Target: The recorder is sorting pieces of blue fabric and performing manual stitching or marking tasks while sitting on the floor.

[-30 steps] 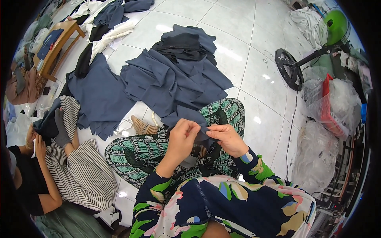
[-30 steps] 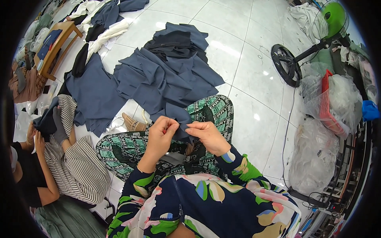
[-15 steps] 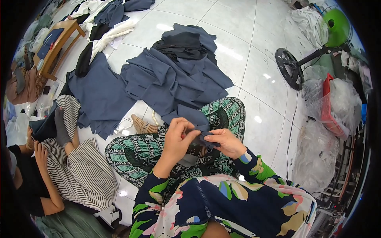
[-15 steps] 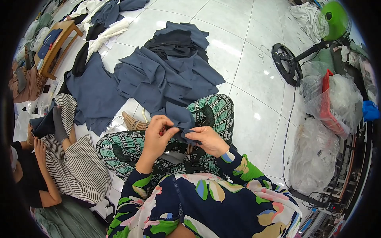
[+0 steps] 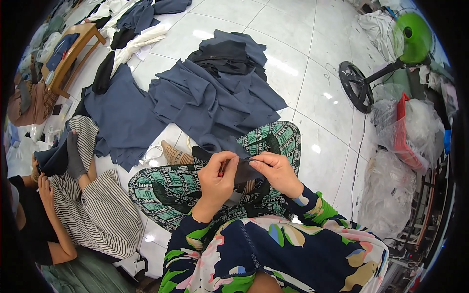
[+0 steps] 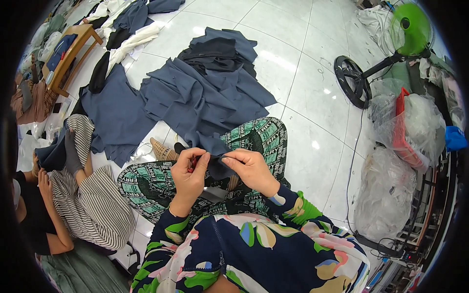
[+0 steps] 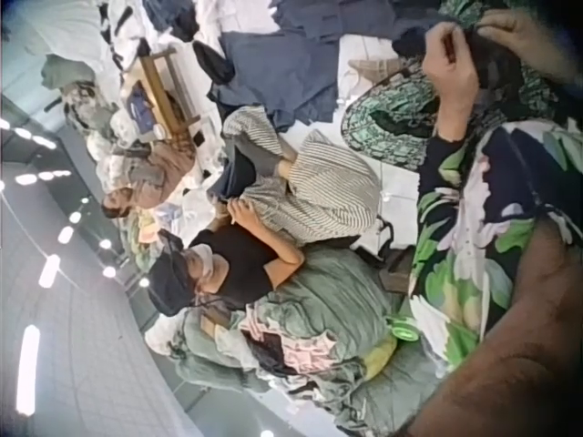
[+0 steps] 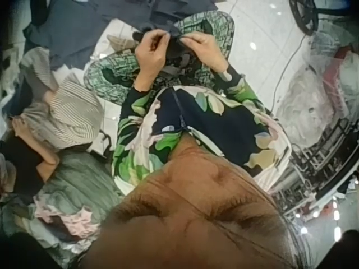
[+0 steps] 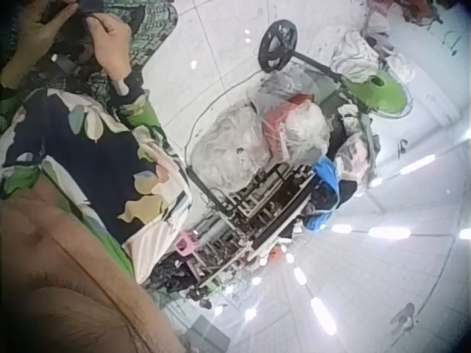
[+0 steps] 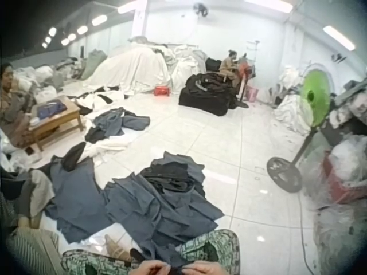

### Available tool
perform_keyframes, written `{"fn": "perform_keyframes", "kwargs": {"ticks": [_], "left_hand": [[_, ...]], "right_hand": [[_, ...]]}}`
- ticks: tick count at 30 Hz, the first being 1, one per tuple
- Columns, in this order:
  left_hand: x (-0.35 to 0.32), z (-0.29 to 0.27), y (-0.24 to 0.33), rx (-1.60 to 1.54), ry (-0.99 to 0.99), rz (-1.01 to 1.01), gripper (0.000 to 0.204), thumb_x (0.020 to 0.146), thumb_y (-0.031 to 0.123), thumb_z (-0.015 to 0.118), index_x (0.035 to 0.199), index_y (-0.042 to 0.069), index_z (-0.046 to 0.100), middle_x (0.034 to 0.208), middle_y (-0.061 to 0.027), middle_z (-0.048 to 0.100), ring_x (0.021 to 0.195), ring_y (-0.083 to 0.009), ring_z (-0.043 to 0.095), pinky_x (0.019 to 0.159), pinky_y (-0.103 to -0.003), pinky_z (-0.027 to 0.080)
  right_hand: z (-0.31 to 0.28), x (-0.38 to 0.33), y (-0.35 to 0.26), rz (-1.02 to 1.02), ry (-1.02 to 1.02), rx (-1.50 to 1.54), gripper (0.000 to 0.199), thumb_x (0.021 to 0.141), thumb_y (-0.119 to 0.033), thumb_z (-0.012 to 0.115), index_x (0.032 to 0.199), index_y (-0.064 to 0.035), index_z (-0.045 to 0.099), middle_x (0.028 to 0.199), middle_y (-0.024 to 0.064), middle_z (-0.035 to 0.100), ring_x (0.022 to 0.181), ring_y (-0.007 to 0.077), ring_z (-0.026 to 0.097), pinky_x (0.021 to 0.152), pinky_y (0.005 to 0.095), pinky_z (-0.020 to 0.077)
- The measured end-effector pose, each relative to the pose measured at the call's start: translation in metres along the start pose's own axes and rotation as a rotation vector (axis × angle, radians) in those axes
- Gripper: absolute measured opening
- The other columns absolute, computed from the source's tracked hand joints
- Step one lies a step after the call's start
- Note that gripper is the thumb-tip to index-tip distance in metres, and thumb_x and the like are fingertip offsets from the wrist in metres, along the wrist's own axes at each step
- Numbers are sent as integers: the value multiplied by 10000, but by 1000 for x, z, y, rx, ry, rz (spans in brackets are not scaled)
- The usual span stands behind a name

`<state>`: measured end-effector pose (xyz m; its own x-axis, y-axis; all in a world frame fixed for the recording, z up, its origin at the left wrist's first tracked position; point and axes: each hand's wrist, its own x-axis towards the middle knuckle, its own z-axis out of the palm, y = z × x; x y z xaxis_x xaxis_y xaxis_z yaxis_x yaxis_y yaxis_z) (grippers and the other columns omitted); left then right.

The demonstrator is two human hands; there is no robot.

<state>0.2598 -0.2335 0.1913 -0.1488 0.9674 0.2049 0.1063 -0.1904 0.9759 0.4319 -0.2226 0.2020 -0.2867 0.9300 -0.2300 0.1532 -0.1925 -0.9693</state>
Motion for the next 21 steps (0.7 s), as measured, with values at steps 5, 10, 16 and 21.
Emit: {"fn": "perform_keyframes", "kwargs": {"ticks": [5, 10, 16, 21], "left_hand": [[15, -3, -10, 53, -80, -178, 190, 813, 96, 688, 957, 7, 602, 755, -27, 595, 610, -77, 505, 541, -215, 408], [15, -11, 13, 259, -96, -6, 294, 804, 107, 678, 1065, 7, 587, 885, -94, 580, 708, -183, 579, 611, -275, 469], [0, -11, 6, 206, -400, -114, 412, 798, 180, 703, 1138, 7, 546, 881, -142, 625, 728, -232, 621, 658, -306, 493], [5, -7, 4, 126, -360, -185, 393, 813, 184, 699, 1070, -3, 468, 798, -148, 632, 680, -242, 638, 625, -324, 496]], "right_hand": [[0, 7, 2, 236, -11, 329, 182, 899, -117, 597, 979, 33, 662, 863, 2, 654, 740, 43, 565, 670, 187, 447], [-5, 10, 10, 219, 77, 370, 170, 902, -106, 588, 969, 36, 654, 860, 1, 654, 736, 39, 564, 664, 182, 445], [2, 11, 5, -14, 180, 57, 152, 903, -98, 589, 949, 30, 656, 830, -3, 621, 749, 52, 538, 674, 194, 421], [3, 10, -3, -171, 179, -180, 148, 891, -87, 594, 955, 36, 645, 787, 14, 571, 729, 78, 512, 647, 212, 395]]}}
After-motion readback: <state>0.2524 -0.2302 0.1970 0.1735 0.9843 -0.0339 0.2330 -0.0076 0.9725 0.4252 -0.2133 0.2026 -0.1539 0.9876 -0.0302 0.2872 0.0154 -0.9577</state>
